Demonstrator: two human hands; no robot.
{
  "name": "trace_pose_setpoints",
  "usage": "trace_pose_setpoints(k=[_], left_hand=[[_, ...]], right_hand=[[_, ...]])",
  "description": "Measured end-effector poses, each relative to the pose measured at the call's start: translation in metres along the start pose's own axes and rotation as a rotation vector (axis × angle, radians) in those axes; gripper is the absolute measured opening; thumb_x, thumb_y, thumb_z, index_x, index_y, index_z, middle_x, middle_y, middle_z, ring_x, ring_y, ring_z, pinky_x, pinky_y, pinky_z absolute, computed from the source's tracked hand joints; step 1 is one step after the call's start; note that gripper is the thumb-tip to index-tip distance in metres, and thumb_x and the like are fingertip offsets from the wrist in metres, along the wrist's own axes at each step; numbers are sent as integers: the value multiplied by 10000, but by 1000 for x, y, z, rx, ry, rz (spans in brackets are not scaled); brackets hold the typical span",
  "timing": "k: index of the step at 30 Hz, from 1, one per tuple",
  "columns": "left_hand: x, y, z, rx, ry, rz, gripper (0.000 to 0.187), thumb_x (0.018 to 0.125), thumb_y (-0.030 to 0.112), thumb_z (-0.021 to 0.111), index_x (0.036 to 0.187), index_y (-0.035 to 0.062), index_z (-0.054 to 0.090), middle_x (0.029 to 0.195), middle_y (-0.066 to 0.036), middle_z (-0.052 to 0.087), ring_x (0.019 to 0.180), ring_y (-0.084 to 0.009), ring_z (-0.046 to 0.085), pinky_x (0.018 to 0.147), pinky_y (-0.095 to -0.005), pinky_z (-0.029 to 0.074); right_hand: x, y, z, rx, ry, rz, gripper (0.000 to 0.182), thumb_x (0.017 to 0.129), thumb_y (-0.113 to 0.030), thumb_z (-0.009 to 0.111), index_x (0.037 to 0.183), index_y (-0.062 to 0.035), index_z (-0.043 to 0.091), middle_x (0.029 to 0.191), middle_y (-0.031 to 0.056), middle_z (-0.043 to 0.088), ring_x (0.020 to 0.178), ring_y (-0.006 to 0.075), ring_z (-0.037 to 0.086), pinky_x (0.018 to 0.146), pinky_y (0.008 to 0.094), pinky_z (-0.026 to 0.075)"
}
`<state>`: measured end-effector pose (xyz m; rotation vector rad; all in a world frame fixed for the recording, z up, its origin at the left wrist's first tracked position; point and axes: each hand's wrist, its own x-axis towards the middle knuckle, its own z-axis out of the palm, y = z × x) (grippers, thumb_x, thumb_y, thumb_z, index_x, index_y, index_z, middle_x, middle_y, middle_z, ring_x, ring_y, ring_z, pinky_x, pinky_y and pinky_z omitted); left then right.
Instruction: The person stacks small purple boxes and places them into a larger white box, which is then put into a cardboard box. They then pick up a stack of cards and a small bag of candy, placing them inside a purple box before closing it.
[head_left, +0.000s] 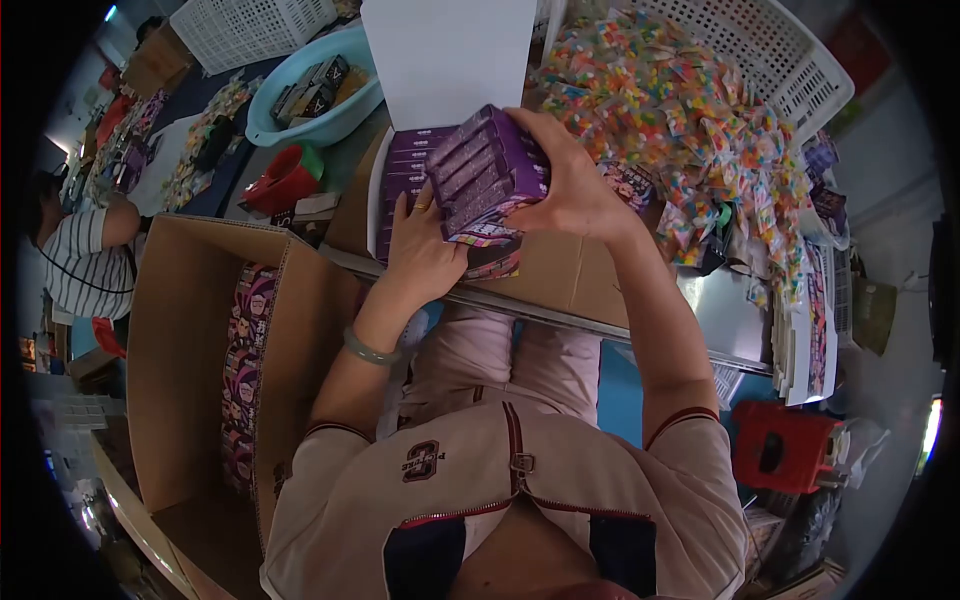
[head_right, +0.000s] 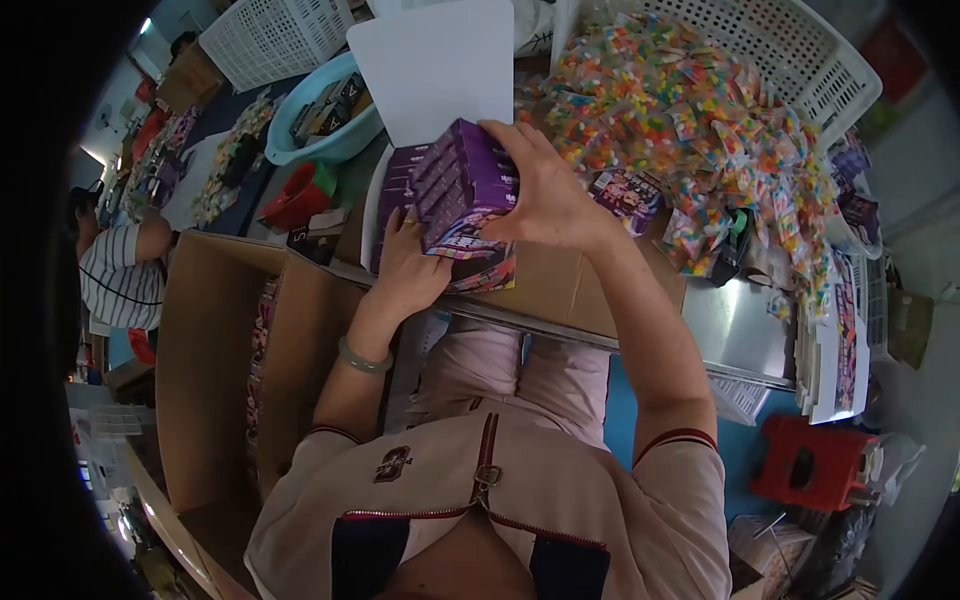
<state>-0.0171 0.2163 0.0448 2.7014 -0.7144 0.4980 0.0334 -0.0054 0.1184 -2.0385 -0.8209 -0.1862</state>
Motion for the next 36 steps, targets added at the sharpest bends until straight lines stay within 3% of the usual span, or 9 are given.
trace_pose_setpoints(k=[2, 4, 9, 15, 21, 26, 33, 35, 36], left_hand=[[-2, -5, 0, 62, -44, -56, 494, 827, 238, 595, 1308, 134, 557, 1408, -145, 473, 1354, -369, 374, 1040, -616, 304], [-3, -8, -1, 57, -89, -82, 488, 856, 248, 509, 1304, 58, 545, 1404, -143, 488, 1349, -412, 372, 1042, -665, 253], [-1, -11, -16, -40, -109, -149, 511, 857, 276, 510, 1311, 44, 534, 1444, -154, 429, 1388, -375, 330, 1048, -667, 268], [-6, -12, -5, 27, -69, -111, 489, 868, 287, 492, 1291, 46, 544, 1331, -156, 488, 1400, -390, 307, 1047, -685, 254], [0, -13, -9, 54, -128, -99, 541, 851, 295, 507, 1296, -13, 526, 1479, -172, 387, 1406, -384, 296, 1061, -672, 248], [-4, -18, -15, -101, -135, -137, 650, 801, 300, 569, 1344, -45, 477, 1550, -171, 292, 1423, -376, 272, 1123, -600, 185], [-2, -19, -26, -262, -182, -237, 723, 808, 293, 547, 1428, -33, 371, 1550, -179, 291, 1446, -351, 237, 1146, -575, 153], [-4, -21, -20, -164, -172, -162, 720, 807, 308, 512, 1429, -25, 369, 1539, -175, 315, 1425, -372, 273, 1135, -592, 163], [-4, -22, -19, -167, -189, -146, 720, 807, 308, 512, 1429, -25, 369, 1539, -175, 315, 1425, -372, 273, 1135, -592, 163]], right_hand=[[-1, 10, 2, -4, -26, 40, 1024, 504, -123, 839, 1421, -45, 390, 1293, 151, 520, 1208, 312, 513, 1057, 371, 390], [-1, 4, -5, -92, -69, 74, 1021, 502, -123, 837, 1419, -54, 393, 1286, 155, 522, 1197, 323, 519, 1051, 376, 397], [10, -22, -13, -271, -192, 119, 995, 502, -122, 833, 1404, -73, 415, 1263, 162, 535, 1176, 341, 534, 1035, 388, 418], [19, -1, -13, 27, -220, 7, 1003, 484, -131, 828, 1395, -18, 425, 1301, 161, 530, 1219, 300, 523, 1060, 361, 398], [12, 11, -5, 293, -313, 195, 1026, 489, -146, 847, 1401, 22, 409, 1268, 147, 576, 1196, 244, 538, 1049, 328, 393], [18, 9, -18, 34, -353, 395, 989, 558, -225, 852, 1407, 16, 405, 1251, 172, 592, 1147, 257, 576, 1006, 338, 439], [37, -2, -20, -48, -400, 398, 941, 581, -273, 837, 1371, 42, 433, 1197, 192, 615, 1092, 268, 608, 964, 343, 476], [37, 4, -15, -260, -362, 191, 916, 596, -288, 802, 1378, 13, 433, 1109, 173, 663, 1014, 249, 636, 924, 328, 489], [41, 0, -14, -254, -348, 209, 916, 596, -288, 802, 1378, 13, 433, 1109, 173, 663, 1014, 249, 636, 924, 328, 489]])
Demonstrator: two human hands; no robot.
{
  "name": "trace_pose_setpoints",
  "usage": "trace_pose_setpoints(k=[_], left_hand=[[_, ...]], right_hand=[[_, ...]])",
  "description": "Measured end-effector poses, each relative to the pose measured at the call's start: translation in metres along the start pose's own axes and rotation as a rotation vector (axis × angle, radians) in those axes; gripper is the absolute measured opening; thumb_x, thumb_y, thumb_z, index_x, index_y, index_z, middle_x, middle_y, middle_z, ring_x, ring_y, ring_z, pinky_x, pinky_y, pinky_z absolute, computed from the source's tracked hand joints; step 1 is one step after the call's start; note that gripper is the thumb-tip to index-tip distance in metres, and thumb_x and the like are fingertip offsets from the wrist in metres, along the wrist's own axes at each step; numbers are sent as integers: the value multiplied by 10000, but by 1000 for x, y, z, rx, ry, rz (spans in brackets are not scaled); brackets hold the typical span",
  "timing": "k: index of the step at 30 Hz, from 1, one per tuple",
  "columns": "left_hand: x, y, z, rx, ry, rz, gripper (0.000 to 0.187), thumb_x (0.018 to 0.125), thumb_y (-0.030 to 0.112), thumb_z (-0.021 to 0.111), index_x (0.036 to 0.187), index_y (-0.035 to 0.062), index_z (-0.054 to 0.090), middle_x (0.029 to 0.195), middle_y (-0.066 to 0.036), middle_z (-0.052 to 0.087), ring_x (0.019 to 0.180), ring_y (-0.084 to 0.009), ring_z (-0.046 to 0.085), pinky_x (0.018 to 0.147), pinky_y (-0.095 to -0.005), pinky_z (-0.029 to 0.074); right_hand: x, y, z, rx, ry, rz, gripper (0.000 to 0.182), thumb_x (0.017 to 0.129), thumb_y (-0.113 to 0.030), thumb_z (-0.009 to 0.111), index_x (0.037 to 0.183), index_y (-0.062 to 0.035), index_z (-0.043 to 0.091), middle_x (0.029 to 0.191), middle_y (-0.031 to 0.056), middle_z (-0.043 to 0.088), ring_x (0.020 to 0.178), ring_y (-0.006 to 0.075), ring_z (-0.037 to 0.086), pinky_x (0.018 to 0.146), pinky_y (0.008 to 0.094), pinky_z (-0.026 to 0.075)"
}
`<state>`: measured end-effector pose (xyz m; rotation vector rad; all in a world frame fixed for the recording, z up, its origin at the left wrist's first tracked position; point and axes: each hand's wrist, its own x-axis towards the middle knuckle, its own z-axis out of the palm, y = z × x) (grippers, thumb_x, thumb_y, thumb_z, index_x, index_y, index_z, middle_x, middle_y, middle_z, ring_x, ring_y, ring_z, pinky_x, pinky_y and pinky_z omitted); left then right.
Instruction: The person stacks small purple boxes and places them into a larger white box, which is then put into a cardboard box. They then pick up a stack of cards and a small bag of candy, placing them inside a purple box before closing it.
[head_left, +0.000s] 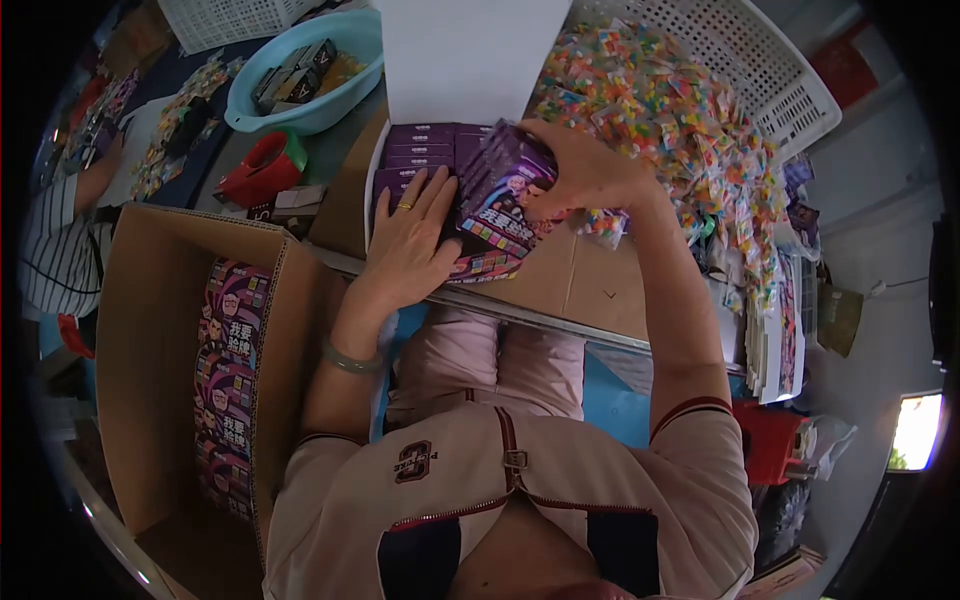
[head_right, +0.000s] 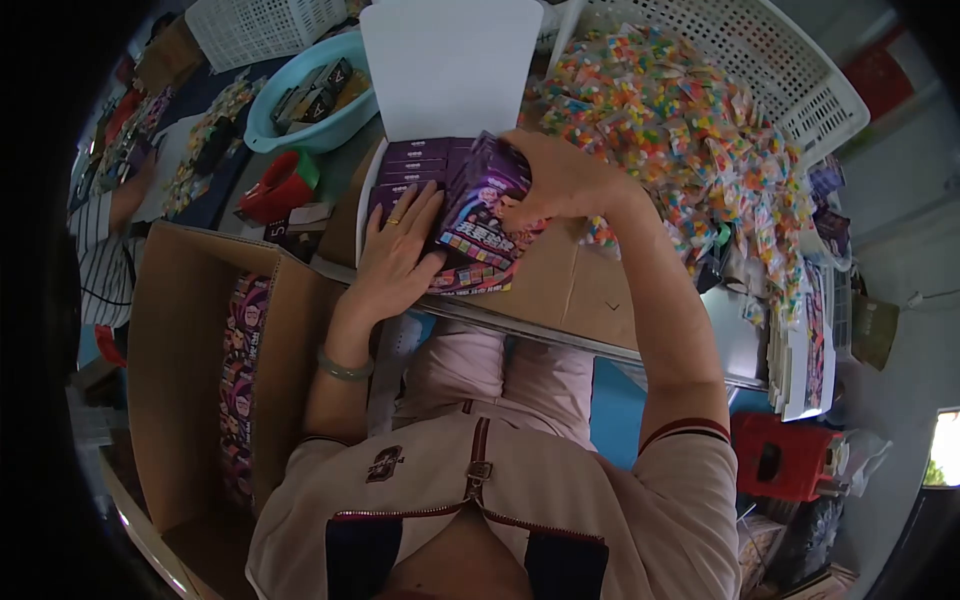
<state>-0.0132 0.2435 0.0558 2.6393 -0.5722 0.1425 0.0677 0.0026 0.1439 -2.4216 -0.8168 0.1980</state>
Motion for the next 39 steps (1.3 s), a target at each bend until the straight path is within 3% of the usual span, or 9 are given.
trace_pose_setpoints(k=[4, 9, 22, 25, 27, 31, 34, 37, 39], left_hand=[[1, -2, 3, 17, 8, -13, 761, 796, 298, 519, 1462, -9, 318, 1538, -182, 314, 1424, -377, 278, 1129, -609, 165], [1, 3, 3, 37, 53, -10, 851, 769, 300, 550, 1503, 12, 229, 1530, -199, 318, 1422, -392, 275, 1112, -639, 170], [-3, 4, 3, 5, 83, 38, 918, 712, 269, 632, 1485, -21, 230, 1510, -194, 349, 1405, -395, 311, 1098, -641, 199], [0, 4, 2, 6, 78, 37, 931, 706, 279, 642, 1484, -25, 231, 1510, -195, 349, 1409, -394, 304, 1104, -635, 199], [2, 3, 1, 32, 20, -5, 896, 722, 282, 622, 1480, -17, 250, 1523, -190, 323, 1432, -368, 261, 1139, -563, 174], [1, 1, 2, 58, 20, 29, 887, 724, 277, 588, 1488, -15, 244, 1522, -203, 320, 1434, -366, 257, 1144, -558, 162], [-2, -4, 0, 67, 19, 44, 896, 728, 248, 589, 1497, -18, 214, 1511, -202, 342, 1423, -386, 278, 1132, -602, 168], [-2, -8, -4, -155, 41, 3, 893, 741, 246, 588, 1510, 2, 204, 1515, -200, 334, 1432, -371, 260, 1144, -582, 148], [-1, -6, -3, -107, 29, 46, 864, 776, 233, 572, 1519, 12, 190, 1517, -196, 330, 1437, -359, 249, 1147, -574, 133]], right_hand=[[11, 0, 0, 147, -117, 160, 860, 589, -284, 796, 1328, 33, 492, 1167, 178, 636, 1059, 247, 620, 942, 323, 475], [4, 8, 17, 291, 71, 154, 841, 596, -237, 799, 1331, 34, 494, 1165, 168, 633, 1060, 241, 606, 958, 320, 461], [-5, 9, 27, 383, 199, 239, 891, 522, -250, 823, 1311, 29, 518, 1086, 163, 671, 1000, 248, 651, 911, 310, 495], [-9, 10, 27, 276, 188, 110, 896, 562, -190, 831, 1361, 13, 478, 1212, 168, 615, 1099, 257, 614, 973, 346, 471], [-12, 7, 28, -25, 219, -54, 890, 562, -238, 835, 1348, -1, 492, 1244, 202, 568, 1127, 322, 585, 958, 369, 479], [-11, -9, 30, -278, 151, -107, 900, 582, -226, 841, 1377, -29, 468, 1265, 195, 531, 1206, 350, 516, 990, 431, 446], [-5, -18, 38, -422, -5, -156, 924, 594, -225, 846, 1404, -50, 438, 1253, 177, 530, 1248, 347, 475, 1012, 492, 415], [-10, -7, 51, -524, -58, -221, 923, 673, -338, 823, 1439, -52, 394, 1341, 205, 492, 1325, 374, 405, 1054, 570, 340], [-16, 9, 62, -438, -1, -292, 837, 833, -482, 663, 1457, -17, 356, 1456, 231, 391, 1389, 384, 331, 1098, 608, 247]])
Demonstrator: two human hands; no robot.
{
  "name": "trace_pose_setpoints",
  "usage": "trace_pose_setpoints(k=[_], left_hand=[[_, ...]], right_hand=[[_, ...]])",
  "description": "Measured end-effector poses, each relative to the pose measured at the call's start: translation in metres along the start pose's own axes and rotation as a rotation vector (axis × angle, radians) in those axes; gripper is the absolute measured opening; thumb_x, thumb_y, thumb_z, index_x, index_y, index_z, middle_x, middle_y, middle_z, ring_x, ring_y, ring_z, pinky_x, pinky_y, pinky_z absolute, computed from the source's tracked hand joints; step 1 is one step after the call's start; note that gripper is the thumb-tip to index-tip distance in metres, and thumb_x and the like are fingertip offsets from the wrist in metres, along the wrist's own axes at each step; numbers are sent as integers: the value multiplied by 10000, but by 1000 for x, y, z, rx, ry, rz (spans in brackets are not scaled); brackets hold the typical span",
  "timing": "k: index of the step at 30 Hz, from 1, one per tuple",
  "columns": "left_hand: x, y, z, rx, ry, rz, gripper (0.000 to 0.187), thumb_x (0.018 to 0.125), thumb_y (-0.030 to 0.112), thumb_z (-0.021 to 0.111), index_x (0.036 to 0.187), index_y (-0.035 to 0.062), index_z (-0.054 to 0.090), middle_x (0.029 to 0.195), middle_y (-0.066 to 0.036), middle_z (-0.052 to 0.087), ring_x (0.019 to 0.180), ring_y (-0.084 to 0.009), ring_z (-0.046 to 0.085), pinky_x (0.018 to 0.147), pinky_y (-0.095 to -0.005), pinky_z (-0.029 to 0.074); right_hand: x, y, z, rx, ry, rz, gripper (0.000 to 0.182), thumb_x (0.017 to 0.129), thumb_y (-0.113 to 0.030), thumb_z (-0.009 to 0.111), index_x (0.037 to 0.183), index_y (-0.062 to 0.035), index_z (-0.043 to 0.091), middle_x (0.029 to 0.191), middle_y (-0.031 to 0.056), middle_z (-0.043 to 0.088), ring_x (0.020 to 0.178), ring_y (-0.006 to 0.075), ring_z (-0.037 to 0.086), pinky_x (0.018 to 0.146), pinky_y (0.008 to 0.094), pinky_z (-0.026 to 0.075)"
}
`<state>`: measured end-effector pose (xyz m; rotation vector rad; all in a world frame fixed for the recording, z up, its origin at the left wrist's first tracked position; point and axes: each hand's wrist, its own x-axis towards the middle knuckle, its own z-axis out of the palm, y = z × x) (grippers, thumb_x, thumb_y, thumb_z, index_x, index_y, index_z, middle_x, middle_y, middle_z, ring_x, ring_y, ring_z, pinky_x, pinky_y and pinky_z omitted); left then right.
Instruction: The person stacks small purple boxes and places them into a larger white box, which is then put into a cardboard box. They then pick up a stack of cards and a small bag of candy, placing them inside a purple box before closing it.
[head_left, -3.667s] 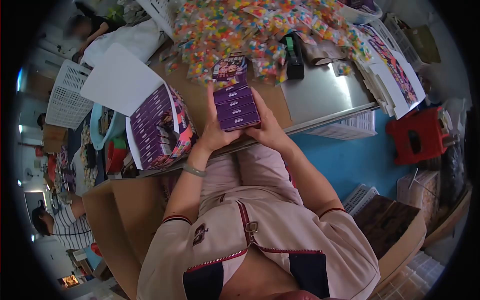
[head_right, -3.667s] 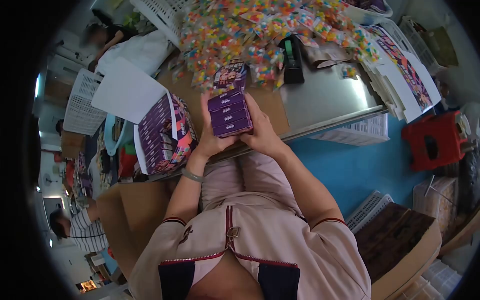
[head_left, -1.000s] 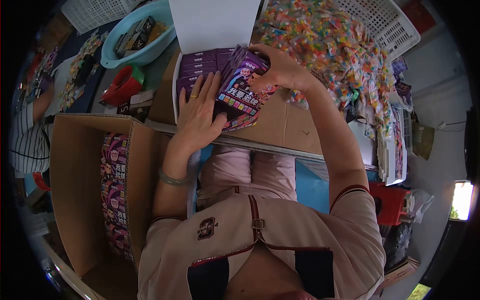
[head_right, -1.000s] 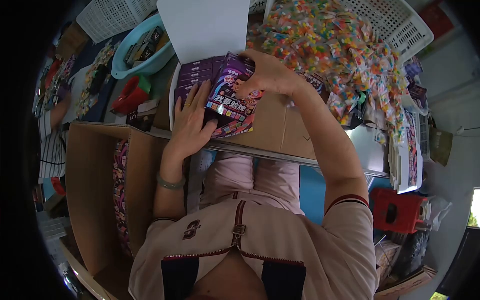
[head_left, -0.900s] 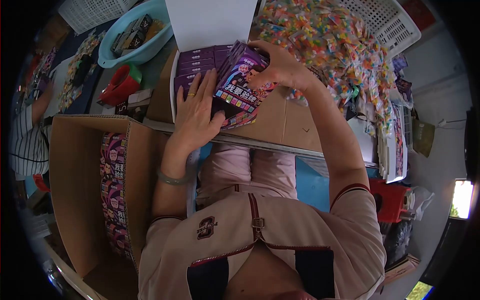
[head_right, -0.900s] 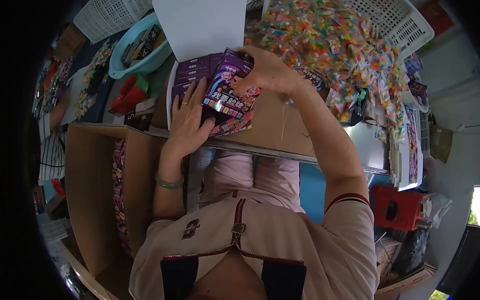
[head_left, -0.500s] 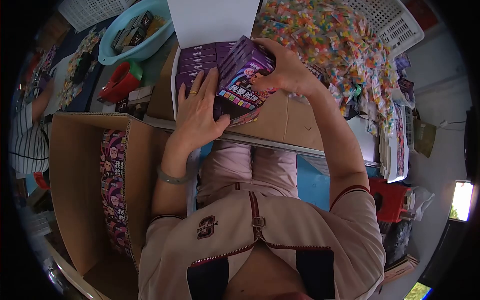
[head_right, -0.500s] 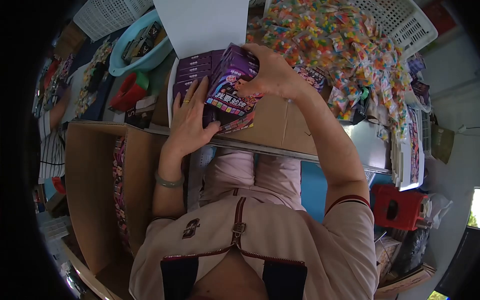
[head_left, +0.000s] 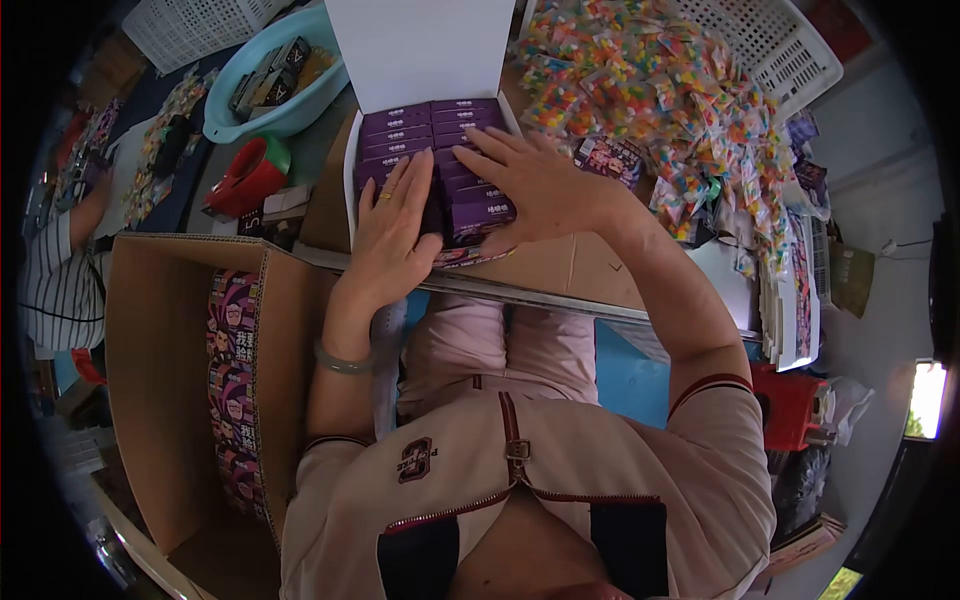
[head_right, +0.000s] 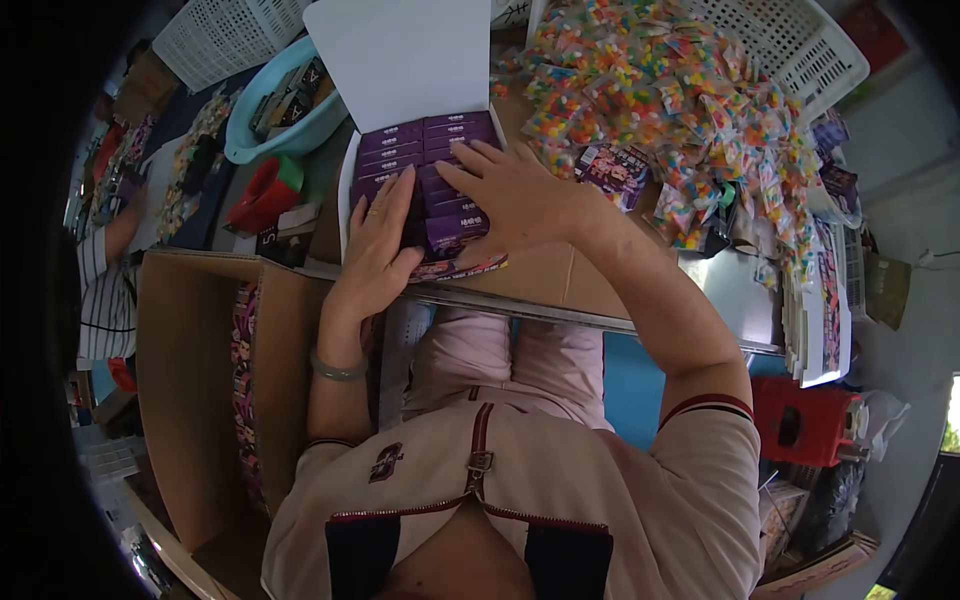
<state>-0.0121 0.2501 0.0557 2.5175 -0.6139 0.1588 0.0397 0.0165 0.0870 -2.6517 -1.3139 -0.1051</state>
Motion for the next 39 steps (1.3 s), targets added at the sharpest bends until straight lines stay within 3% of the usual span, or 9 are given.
trace_pose_setpoints(k=[6, 9, 14, 19, 27, 29, 31, 37, 39], left_hand=[[-1, 11, -9, -249, 118, 39, 690, 892, 237, 523, 1491, 4, 271, 1525, -188, 320, 1418, -369, 282, 1133, -586, 173], [-1, 14, 17, 292, -48, 52, 582, 956, 244, 454, 1479, 23, 326, 1551, -148, 295, 1430, -337, 272, 1151, -562, 154], [-7, 19, -1, 248, -68, 65, 567, 956, 265, 455, 1460, 20, 366, 1559, -149, 278, 1432, -337, 271, 1146, -577, 160], [-12, -9, -5, 397, 235, 22, 564, 897, 284, 536, 1356, -38, 474, 1480, -205, 384, 1399, -364, 319, 1108, -619, 205], [-9, -10, -17, 332, -19, -78, 583, 945, 340, 514, 1399, -19, 448, 1517, -211, 337, 1432, -359, 268, 1138, -587, 163], [-23, -25, -12, -50, 432, -114, 596, 960, 346, 503, 1447, 17, 399, 1554, -193, 278, 1446, -349, 241, 1154, -536, 161], [-27, -35, -7, -210, 450, -136, 622, 975, 359, 481, 1490, 44, 331, 1589, -176, 200, 1465, -338, 196, 1168, -488, 153], [-3, -16, -9, -8, 460, 35, 316, 839, 139, 660, 1139, 42, 672, 1202, -114, 613, 1171, -309, 537, 1009, -444, 351], [9, -10, -12, 39, 344, 26, 306, 837, 139, 666, 1129, 46, 677, 1193, -114, 605, 1138, -302, 543, 982, -431, 373]], right_hand=[[-4, -15, -3, -4, 78, 97, 729, 976, -498, 380, 1455, 49, 317, 1527, 238, 291, 1428, 369, 270, 1116, 631, 185], [-4, -28, 34, -157, 3, 191, 717, 973, -483, 392, 1459, 39, 317, 1534, 232, 286, 1433, 361, 265, 1117, 631, 184], [-4, -15, 19, -153, -46, 149, 712, 963, -470, 422, 1456, 34, 322, 1524, 223, 304, 1420, 340, 296, 1120, 625, 191], [7, -25, 23, -156, -108, 203, 689, 982, -461, 411, 1460, 29, 328, 1546, 215, 275, 1452, 307, 247, 1156, 584, 146], [3, -9, -4, -29, -32, 237, 636, 971, -434, 471, 1426, 4, 400, 1537, 176, 318, 1448, 306, 259, 1151, 581, 170], [-1, -6, 1, 24, 87, 304, 617, 969, -423, 487, 1423, -12, 414, 1533, 169, 329, 1445, 306, 266, 1153, 567, 178], [0, -6, 17, -19, 302, 141, 525, 943, -378, 546, 1344, -43, 500, 1433, 166, 453, 1370, 320, 382, 1084, 591, 275], [29, -8, 36, 127, 375, 220, 185, 805, -148, 681, 943, -25, 688, 945, 104, 605, 959, 298, 590, 857, 461, 470], [34, -3, 36, 146, 398, 201, 119, 784, -119, 683, 864, -31, 691, 901, 105, 597, 923, 299, 596, 816, 435, 487]])
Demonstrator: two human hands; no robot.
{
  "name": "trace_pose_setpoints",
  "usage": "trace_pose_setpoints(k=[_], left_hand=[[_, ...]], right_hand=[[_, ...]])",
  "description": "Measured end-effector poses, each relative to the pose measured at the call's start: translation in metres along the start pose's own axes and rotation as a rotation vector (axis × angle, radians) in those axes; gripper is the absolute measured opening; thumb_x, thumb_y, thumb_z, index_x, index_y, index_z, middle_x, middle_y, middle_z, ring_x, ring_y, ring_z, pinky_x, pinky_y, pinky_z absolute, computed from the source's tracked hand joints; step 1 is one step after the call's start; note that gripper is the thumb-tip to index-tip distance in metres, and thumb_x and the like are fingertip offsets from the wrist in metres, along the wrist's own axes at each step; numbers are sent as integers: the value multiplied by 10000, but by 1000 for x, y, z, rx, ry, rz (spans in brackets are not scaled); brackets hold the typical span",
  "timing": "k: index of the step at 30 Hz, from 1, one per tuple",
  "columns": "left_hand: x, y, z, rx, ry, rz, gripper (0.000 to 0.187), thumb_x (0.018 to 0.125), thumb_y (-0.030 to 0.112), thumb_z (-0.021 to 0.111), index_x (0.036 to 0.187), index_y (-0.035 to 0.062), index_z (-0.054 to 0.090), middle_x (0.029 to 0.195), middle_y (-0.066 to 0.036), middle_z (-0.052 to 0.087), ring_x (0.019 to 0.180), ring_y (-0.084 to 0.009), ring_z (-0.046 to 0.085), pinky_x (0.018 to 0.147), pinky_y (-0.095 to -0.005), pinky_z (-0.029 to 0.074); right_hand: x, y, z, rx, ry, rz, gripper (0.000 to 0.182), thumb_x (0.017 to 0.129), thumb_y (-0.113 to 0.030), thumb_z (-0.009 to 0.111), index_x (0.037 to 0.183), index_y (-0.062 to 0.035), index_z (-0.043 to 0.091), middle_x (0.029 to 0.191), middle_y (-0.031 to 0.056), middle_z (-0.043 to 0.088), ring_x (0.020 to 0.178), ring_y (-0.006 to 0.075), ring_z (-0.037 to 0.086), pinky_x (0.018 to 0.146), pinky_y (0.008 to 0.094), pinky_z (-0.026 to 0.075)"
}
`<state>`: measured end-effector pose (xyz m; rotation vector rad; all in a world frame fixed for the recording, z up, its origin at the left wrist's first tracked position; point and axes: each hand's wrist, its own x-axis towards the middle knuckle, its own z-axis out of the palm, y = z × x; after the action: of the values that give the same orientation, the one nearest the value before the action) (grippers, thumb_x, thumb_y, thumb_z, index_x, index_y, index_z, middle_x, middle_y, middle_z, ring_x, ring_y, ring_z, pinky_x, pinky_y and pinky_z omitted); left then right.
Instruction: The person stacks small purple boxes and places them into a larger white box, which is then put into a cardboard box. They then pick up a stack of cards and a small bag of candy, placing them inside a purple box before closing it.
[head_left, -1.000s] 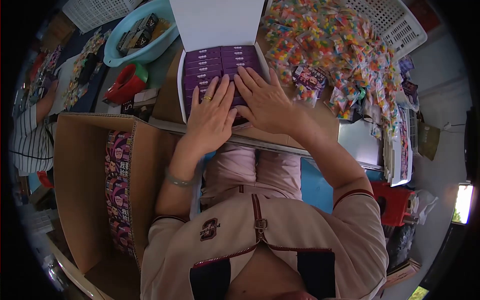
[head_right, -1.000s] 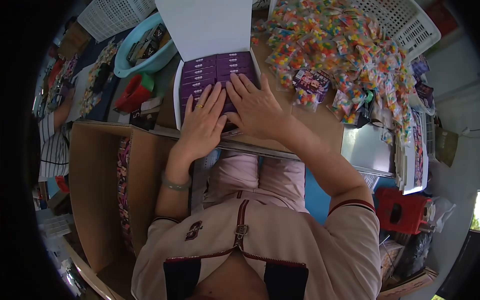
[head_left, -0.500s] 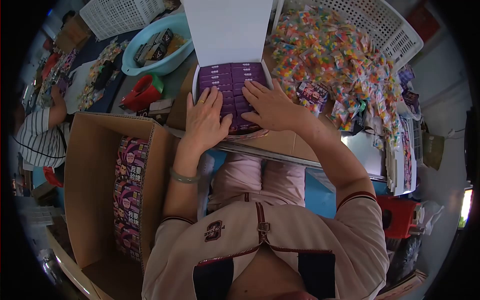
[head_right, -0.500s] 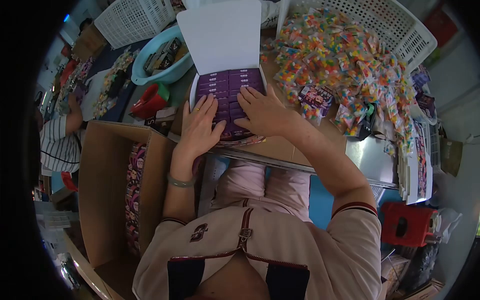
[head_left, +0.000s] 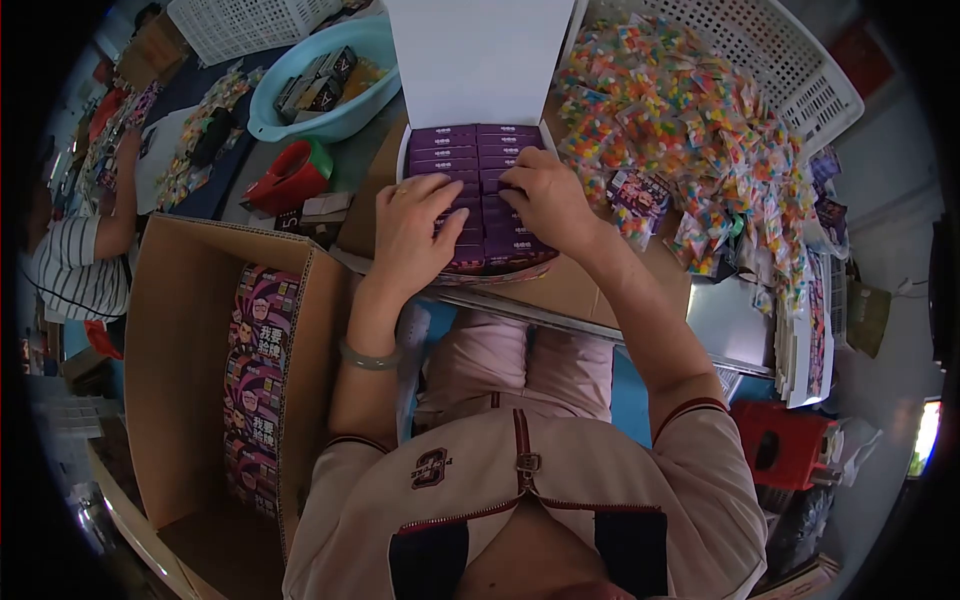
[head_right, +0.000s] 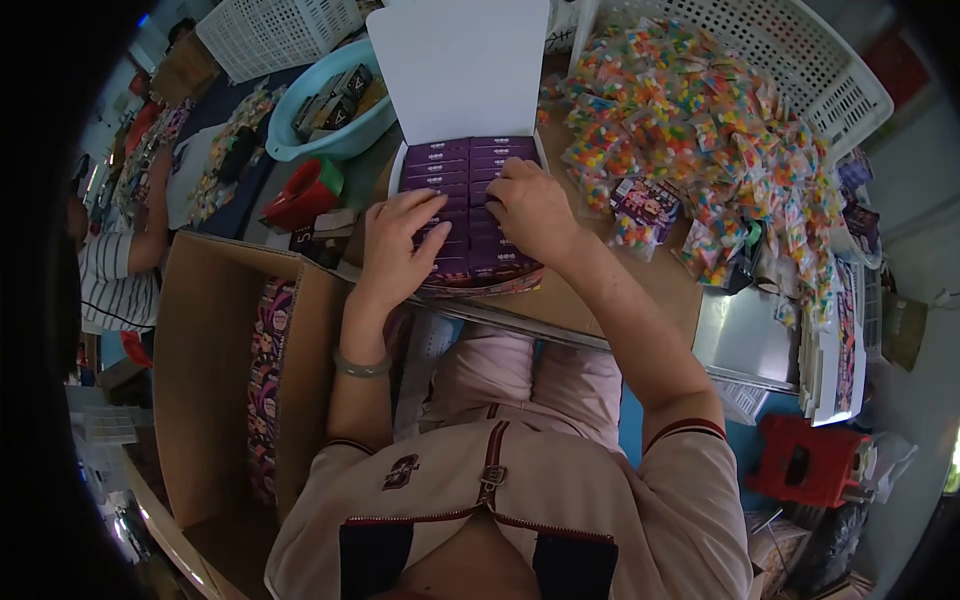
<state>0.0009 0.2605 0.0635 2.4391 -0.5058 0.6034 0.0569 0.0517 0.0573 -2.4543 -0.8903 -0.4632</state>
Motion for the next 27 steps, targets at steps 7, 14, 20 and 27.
trace_pose_setpoints(k=[7, 14, 20, 27], left_hand=[[16, 6, 11, 196, -232, 120, 307, 816, 157, 684, 1115, 93, 699, 1141, -105, 569, 1063, -292, 529, 876, -411, 420], [19, 8, 15, 231, -216, 104, 291, 815, 159, 678, 1099, 99, 701, 1150, -106, 564, 1064, -300, 532, 862, -420, 432], [21, 8, 5, 249, -294, 61, 306, 849, 166, 640, 1142, 93, 684, 1192, -116, 570, 1118, -309, 527, 905, -418, 422], [6, -4, -8, 107, 30, 63, 346, 904, 186, 605, 1226, 63, 632, 1383, -127, 507, 1235, -304, 494, 1032, -474, 342]], right_hand=[[2, 4, -1, -32, -114, -106, 50, 756, -56, 645, 722, -37, 677, 836, 116, 590, 865, 301, 613, 741, 414, 517], [11, 1, 3, -93, -190, -63, 78, 752, -34, 613, 781, -33, 685, 865, 122, 616, 851, 333, 628, 748, 423, 523], [-5, 2, -15, 226, -44, -140, 245, 772, -3, 625, 1010, -13, 678, 1019, 152, 658, 939, 347, 639, 787, 405, 527], [-27, 17, -36, 11, 285, 113, 335, 784, 2, 685, 1115, -47, 677, 1298, 181, 570, 1156, 380, 557, 972, 446, 460]])
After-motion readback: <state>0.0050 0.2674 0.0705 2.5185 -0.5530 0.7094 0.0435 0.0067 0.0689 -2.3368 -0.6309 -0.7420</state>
